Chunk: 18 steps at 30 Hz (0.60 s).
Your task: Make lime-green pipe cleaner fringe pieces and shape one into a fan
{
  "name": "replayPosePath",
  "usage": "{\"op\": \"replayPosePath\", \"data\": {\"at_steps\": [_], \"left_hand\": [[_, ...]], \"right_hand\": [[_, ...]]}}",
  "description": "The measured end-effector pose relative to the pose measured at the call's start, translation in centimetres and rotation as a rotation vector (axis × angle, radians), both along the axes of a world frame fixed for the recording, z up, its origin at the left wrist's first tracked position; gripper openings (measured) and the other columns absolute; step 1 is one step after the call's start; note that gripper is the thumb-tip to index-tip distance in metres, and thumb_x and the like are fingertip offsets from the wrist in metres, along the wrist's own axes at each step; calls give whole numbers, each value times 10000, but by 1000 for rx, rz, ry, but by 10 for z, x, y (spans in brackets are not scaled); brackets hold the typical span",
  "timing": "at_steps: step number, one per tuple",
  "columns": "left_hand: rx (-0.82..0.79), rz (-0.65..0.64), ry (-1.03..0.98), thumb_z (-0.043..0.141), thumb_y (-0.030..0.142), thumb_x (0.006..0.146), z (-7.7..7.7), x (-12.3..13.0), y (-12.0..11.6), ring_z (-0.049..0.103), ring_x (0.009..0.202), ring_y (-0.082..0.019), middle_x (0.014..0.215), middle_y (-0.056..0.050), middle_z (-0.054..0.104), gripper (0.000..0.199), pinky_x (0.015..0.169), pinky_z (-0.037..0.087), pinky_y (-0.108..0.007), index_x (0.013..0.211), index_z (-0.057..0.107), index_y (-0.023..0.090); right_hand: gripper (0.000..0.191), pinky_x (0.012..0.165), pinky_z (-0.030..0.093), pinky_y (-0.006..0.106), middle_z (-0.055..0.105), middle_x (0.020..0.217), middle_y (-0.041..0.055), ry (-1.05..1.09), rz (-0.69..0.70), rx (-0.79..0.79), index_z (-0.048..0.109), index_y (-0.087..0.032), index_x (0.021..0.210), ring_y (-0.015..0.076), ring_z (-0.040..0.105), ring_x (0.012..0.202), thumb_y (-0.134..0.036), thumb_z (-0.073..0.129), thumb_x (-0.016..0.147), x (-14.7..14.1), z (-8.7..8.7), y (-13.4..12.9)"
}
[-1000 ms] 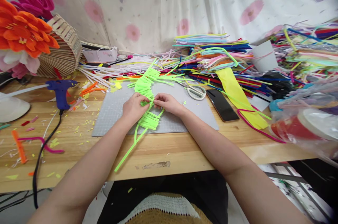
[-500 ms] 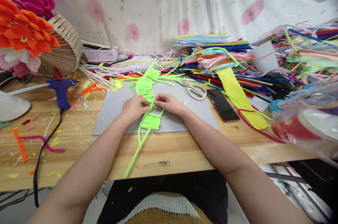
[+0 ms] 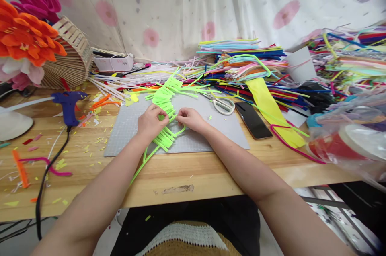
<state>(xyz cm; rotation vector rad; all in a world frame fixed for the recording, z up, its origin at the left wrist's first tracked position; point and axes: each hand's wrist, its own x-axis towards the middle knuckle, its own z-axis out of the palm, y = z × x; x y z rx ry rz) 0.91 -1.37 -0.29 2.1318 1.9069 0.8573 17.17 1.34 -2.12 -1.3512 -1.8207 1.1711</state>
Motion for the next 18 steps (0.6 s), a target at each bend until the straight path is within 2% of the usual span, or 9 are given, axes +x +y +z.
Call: {"op": "replayPosePath", "data": {"at_steps": [5, 8, 13, 18], "left_hand": [[33, -57, 54, 554, 294, 715, 1, 1, -4, 547, 668, -115, 846, 3, 597, 117, 557, 348, -251, 723, 641, 217], [33, -115, 27, 546, 313, 722, 1, 1, -4, 532, 640, -107, 836, 5, 599, 136, 565, 351, -246, 718, 641, 215], [-62, -87, -127, 496, 342, 758, -4, -4, 2, 501, 613, -105, 785, -6, 593, 215, 588, 364, -246, 686, 628, 188], [-162, -113, -141, 559, 354, 705, -7, -11, 9, 504, 649, -110, 840, -4, 585, 212, 596, 365, -251, 790, 682, 203]], "right_hand": [[100, 478, 314, 203, 570, 526, -23, 14, -48, 0, 505, -173, 591, 75, 447, 476, -227, 521, 673, -2, -3, 1], [91, 516, 350, 210, 579, 563, -15, 121, -37, -33, 511, -172, 637, 81, 474, 507, -238, 525, 697, -3, -4, 2], [143, 570, 382, 217, 570, 626, -25, 390, 58, -59, 504, -172, 711, 72, 466, 539, -303, 560, 727, 0, 0, -1], [218, 656, 402, 228, 577, 678, -22, 455, 215, -6, 532, -169, 737, 86, 504, 651, -374, 605, 717, 4, 0, -2]]}}
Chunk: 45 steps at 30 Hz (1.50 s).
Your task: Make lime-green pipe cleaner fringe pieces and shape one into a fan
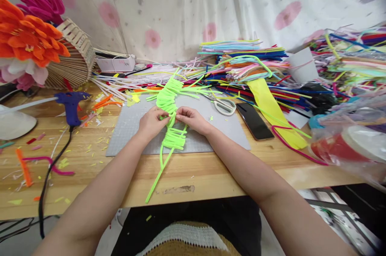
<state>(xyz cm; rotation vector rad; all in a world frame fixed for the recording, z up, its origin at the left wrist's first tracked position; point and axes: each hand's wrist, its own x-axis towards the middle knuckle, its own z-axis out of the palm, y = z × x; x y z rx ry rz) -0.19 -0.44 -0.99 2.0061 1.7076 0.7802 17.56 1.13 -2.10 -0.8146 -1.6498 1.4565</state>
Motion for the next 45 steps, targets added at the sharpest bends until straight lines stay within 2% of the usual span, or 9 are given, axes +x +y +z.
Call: {"op": "replayPosePath", "data": {"at_steps": [2, 8, 10, 12, 17, 21, 26, 39, 45], "left_hand": [[-13, -49, 18, 577, 338, 681, -1, -3, 2, 505, 664, -111, 855, -2, 574, 213, 594, 363, -250, 802, 691, 205], [-40, -265, -1, 543, 242, 661, -4, -8, 6, 499, 657, -99, 768, 5, 547, 135, 588, 361, -235, 653, 663, 180], [-42, -248, -32, 561, 243, 645, -4, -6, 5, 491, 629, -96, 737, 8, 544, 120, 569, 356, -233, 654, 658, 174], [-5, -166, -77, 587, 272, 638, -5, -4, 5, 481, 612, -93, 729, 8, 547, 131, 561, 356, -233, 683, 661, 173], [124, 7, -285, 620, 315, 641, -11, 0, 6, 442, 570, -79, 730, 0, 555, 163, 541, 369, -225, 690, 657, 164], [133, 30, -352, 641, 316, 632, -17, 1, 8, 422, 544, -72, 716, 7, 541, 163, 507, 358, -219, 699, 664, 169], [121, 4, -321, 630, 289, 638, -16, 2, 5, 454, 569, -79, 711, 0, 542, 140, 513, 370, -215, 690, 674, 166], [163, -99, -140, 584, 293, 700, -10, 3, 0, 469, 573, -76, 775, -5, 549, 173, 558, 392, -233, 774, 701, 189], [174, -102, -68, 590, 375, 708, -4, 7, -6, 439, 531, -59, 867, -15, 562, 257, 524, 368, -229, 860, 683, 190]], "right_hand": [[235, 674, 405, 237, 582, 683, -19, -15, 27, 9, 537, -168, 737, 93, 513, 669, -390, 612, 713, 0, -2, 0], [240, 693, 420, 256, 582, 663, -24, -38, 50, 2, 538, -174, 731, 103, 530, 664, -397, 624, 703, -1, -3, -2], [242, 686, 421, 254, 581, 658, -23, -30, 58, -1, 537, -174, 726, 101, 529, 655, -397, 627, 695, -1, -1, -2], [240, 664, 417, 246, 582, 659, -21, -30, 36, -1, 535, -173, 727, 98, 523, 642, -394, 621, 693, 0, 0, -2], [195, 583, 386, 224, 555, 606, -30, -131, -147, 20, 503, -171, 686, 83, 487, 562, -350, 578, 701, 3, 0, 1], [154, 587, 391, 226, 547, 602, -33, -256, -286, 104, 499, -172, 669, 84, 491, 561, -313, 537, 719, -1, -3, 0], [122, 611, 389, 230, 569, 627, -24, -408, -370, 196, 505, -175, 658, 97, 505, 609, -275, 513, 728, -5, -2, -4], [100, 619, 389, 227, 575, 630, -25, -440, -358, 182, 512, -177, 661, 99, 511, 624, -254, 504, 723, -7, -6, -3], [133, 630, 401, 232, 586, 638, -24, -356, -221, 146, 524, -172, 711, 97, 522, 620, -299, 505, 748, -3, -2, -1]]}}
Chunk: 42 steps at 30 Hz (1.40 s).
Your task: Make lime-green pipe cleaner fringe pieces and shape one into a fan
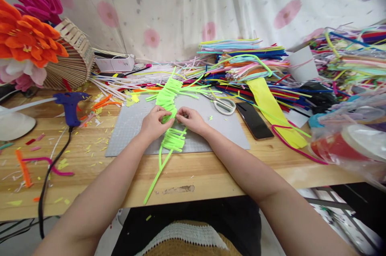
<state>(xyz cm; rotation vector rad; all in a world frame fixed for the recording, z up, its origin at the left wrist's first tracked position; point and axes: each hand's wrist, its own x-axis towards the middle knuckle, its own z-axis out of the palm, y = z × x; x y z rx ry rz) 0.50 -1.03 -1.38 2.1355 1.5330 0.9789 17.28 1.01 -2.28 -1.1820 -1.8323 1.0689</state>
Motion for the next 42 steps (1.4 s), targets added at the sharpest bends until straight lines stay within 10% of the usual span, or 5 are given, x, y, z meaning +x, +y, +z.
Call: {"op": "replayPosePath", "data": {"at_steps": [15, 25, 34, 42], "left_hand": [[125, 26, 275, 601, 397, 706, 5, 6, -9, 537, 663, -100, 982, 4, 582, 269, 580, 373, -238, 926, 674, 260], [132, -68, 402, 570, 399, 737, 3, 9, -9, 556, 800, -145, 990, -20, 548, 265, 620, 404, -250, 951, 668, 278], [99, -104, 340, 527, 370, 772, 9, 8, -11, 548, 740, -121, 972, -24, 546, 263, 592, 399, -244, 963, 673, 263], [85, -94, 365, 538, 294, 746, 6, 6, -9, 549, 860, -165, 1005, -38, 539, 229, 657, 430, -266, 922, 677, 251]], "right_hand": [[308, 555, 355, 222, 575, 585, -15, 92, 252, -183, 538, -154, 633, 79, 461, 539, -449, 585, 703, 15, 10, 6], [213, 607, 371, 232, 514, 617, -30, 68, 54, 2, 558, -161, 659, 86, 435, 598, -370, 596, 679, 8, 15, 10], [269, 450, 332, 201, 469, 589, -52, 519, -340, -173, 371, -218, 751, 69, 421, 461, -468, 464, 787, 11, 2, 28], [279, 448, 384, 188, 621, 716, -14, 607, -143, -272, 382, -216, 787, 63, 502, 490, -483, 462, 804, 10, 8, 19]]}}
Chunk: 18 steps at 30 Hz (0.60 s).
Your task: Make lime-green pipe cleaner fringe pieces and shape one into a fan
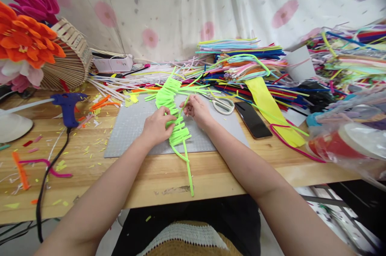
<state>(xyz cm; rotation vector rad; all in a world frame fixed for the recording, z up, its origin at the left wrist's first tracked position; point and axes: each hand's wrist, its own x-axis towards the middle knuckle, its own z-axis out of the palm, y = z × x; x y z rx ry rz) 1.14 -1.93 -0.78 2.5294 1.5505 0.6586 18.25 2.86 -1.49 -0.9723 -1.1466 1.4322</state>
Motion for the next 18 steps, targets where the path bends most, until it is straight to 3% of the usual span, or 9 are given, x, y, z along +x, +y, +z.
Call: {"op": "replayPosePath", "data": {"at_steps": [3, 5, 7, 12, 18], "left_hand": [[-29, 37, 13, 534, 280, 744, 0, 1, 0, 552, 867, -170, 994, -37, 542, 216, 665, 436, -269, 904, 677, 253], [-49, 34, 10, 533, 310, 755, 0, 2, -1, 556, 862, -169, 993, -35, 544, 216, 671, 439, -271, 908, 675, 256], [-69, 8, -1, 554, 390, 753, 1, 2, -1, 559, 862, -174, 1001, -36, 546, 245, 689, 442, -280, 919, 672, 255], [-111, -15, 2, 637, 530, 664, -2, 2, 1, 559, 867, -185, 1024, -38, 540, 434, 713, 440, -295, 994, 653, 249], [-59, 45, -32, 626, 511, 690, -6, 2, 4, 557, 865, -177, 1004, -32, 548, 344, 677, 412, -278, 895, 681, 240]], "right_hand": [[293, 496, 436, 200, 642, 764, -4, -60, 247, -3, 477, -196, 784, 73, 538, 559, -429, 627, 691, -2, 0, -5], [307, 506, 443, 205, 637, 740, -14, -91, 301, -23, 513, -188, 783, 69, 523, 547, -385, 687, 625, -3, -2, -5], [300, 501, 435, 204, 628, 722, -20, -113, 243, -28, 530, -186, 785, 62, 498, 528, -387, 681, 621, -2, -4, -3], [271, 469, 384, 184, 631, 751, 2, -140, -52, 10, 514, -188, 747, 71, 494, 573, -423, 622, 667, 1, -7, 3], [273, 488, 390, 181, 638, 769, 19, -121, -218, 5, 510, -187, 773, 88, 523, 641, -425, 603, 677, 3, -6, 5]]}}
